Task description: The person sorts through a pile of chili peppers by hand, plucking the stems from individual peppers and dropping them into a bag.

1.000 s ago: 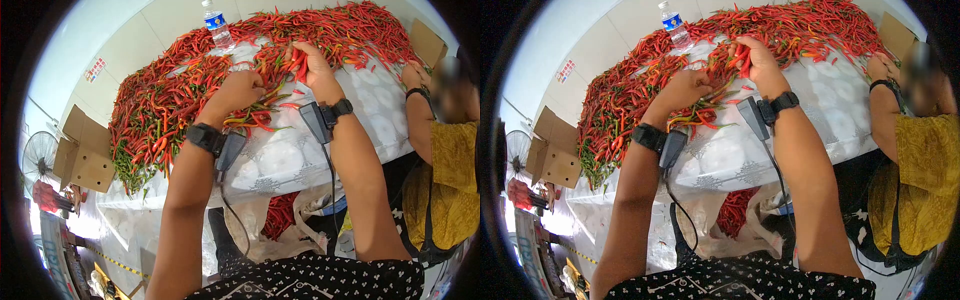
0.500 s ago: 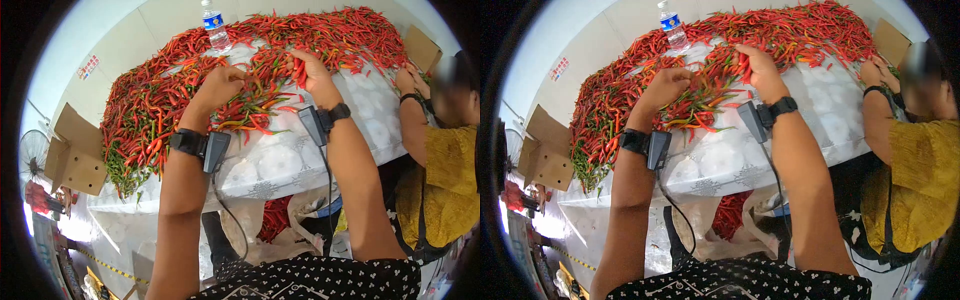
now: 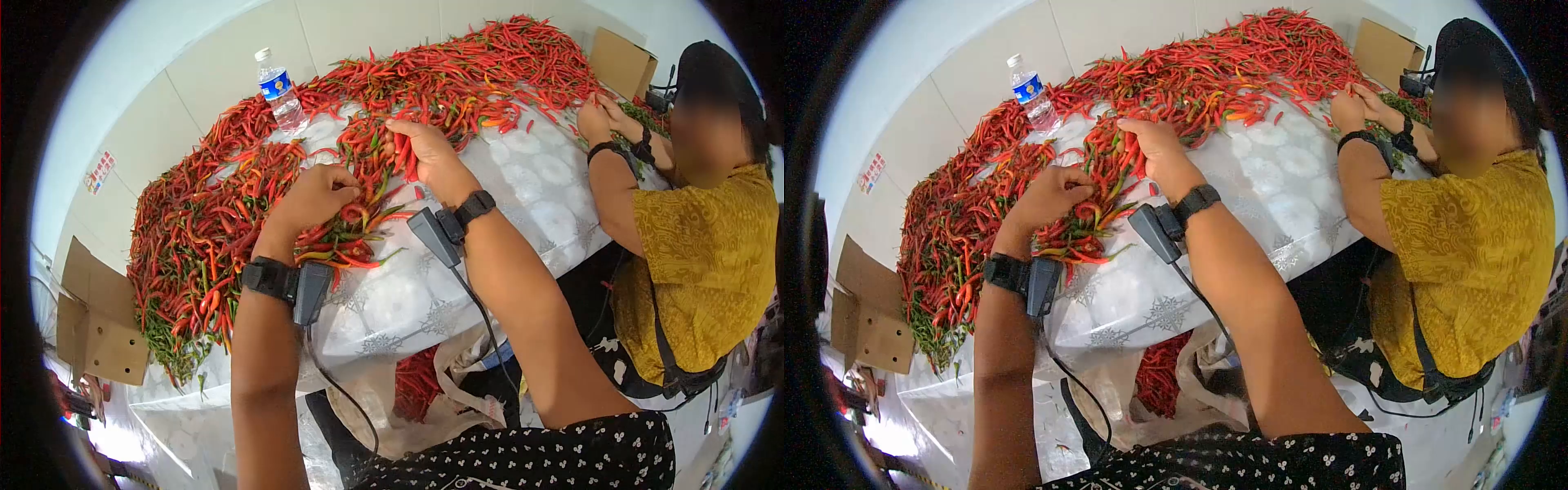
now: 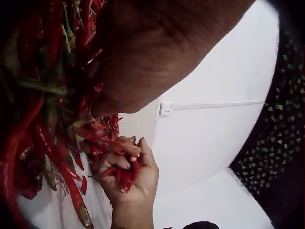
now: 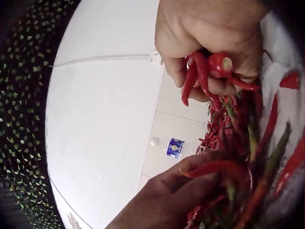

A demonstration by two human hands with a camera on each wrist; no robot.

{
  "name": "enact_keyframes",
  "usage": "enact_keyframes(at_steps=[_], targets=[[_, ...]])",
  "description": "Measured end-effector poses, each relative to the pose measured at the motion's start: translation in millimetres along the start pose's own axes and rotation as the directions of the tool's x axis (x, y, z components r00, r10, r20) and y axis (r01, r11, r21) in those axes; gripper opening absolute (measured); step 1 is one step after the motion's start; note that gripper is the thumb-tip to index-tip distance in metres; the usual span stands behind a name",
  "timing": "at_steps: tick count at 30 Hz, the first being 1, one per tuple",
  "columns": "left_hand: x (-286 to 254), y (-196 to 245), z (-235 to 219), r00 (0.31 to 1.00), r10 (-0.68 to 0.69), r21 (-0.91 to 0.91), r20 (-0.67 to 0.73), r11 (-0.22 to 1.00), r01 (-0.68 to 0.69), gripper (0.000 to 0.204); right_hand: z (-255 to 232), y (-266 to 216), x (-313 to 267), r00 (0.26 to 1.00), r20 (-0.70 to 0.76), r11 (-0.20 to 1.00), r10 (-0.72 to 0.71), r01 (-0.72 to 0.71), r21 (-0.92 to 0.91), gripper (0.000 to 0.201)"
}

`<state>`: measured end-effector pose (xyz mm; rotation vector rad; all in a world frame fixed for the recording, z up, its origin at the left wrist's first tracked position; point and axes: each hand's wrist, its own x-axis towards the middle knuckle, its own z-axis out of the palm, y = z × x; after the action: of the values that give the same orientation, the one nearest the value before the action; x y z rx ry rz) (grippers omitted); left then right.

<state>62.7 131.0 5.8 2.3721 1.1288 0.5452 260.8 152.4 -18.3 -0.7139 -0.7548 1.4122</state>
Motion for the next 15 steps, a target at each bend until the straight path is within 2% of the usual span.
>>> enact_keyframes(at_steps=[3,4,5,7,9,10,11,13,14,15], targets=[[-4,-14,-2,0.998,0.043,-0.081,0.053,0.996,-0.039,0.014,-3,4,5,0.998,0.065,1.0,-0.018,0.018,0.001,0.012],[-11,-9,-7,0.999,0.024,-0.075,0.045,0.997,-0.021,0.014,-2,3,4,0.994,0.1,0.998,-0.05,0.052,-0.018,0.013],[-16,-4,-12,0.999,-0.035,-0.12,0.012,0.992,0.036,0.012,-1,2,2,0.998,0.054,1.0,-0.015,0.016,-0.018,0.013],[-23,-8,-17,0.994,-0.109,-0.164,-0.025,0.981,0.104,0.011,-1,2,3,0.997,0.071,1.0,-0.023,0.024,-0.016,0.013],[-24,-21,-16,0.96,0.017,-0.22,-0.279,0.972,-0.081,0.009,-1,3,3,0.997,0.071,1.0,-0.017,0.019,-0.022,0.013],[-25,-26,-20,0.959,0.023,-0.132,-0.283,0.989,-0.062,0.009,-1,2,2,0.998,0.061,0.999,-0.02,0.022,-0.032,0.013],[-25,-29,-21,0.958,0.019,-0.133,-0.286,0.989,-0.059,0.009,-1,2,2,0.998,0.064,0.999,-0.016,0.019,-0.033,0.013],[-26,-30,-23,0.975,-0.075,-0.205,-0.207,0.978,0.032,0.02,1,3,1,0.998,0.066,0.999,-0.003,0.006,-0.052,0.015],[-27,-31,-22,0.975,-0.08,-0.208,-0.209,0.978,0.036,0.02,1,4,1,0.998,0.063,0.997,-0.005,0.01,-0.076,0.015],[-26,-24,-21,0.978,-0.122,-0.363,-0.168,0.93,0.054,0.021,3,2,-2,0.998,0.065,0.997,-0.002,0.007,-0.076,0.015]])
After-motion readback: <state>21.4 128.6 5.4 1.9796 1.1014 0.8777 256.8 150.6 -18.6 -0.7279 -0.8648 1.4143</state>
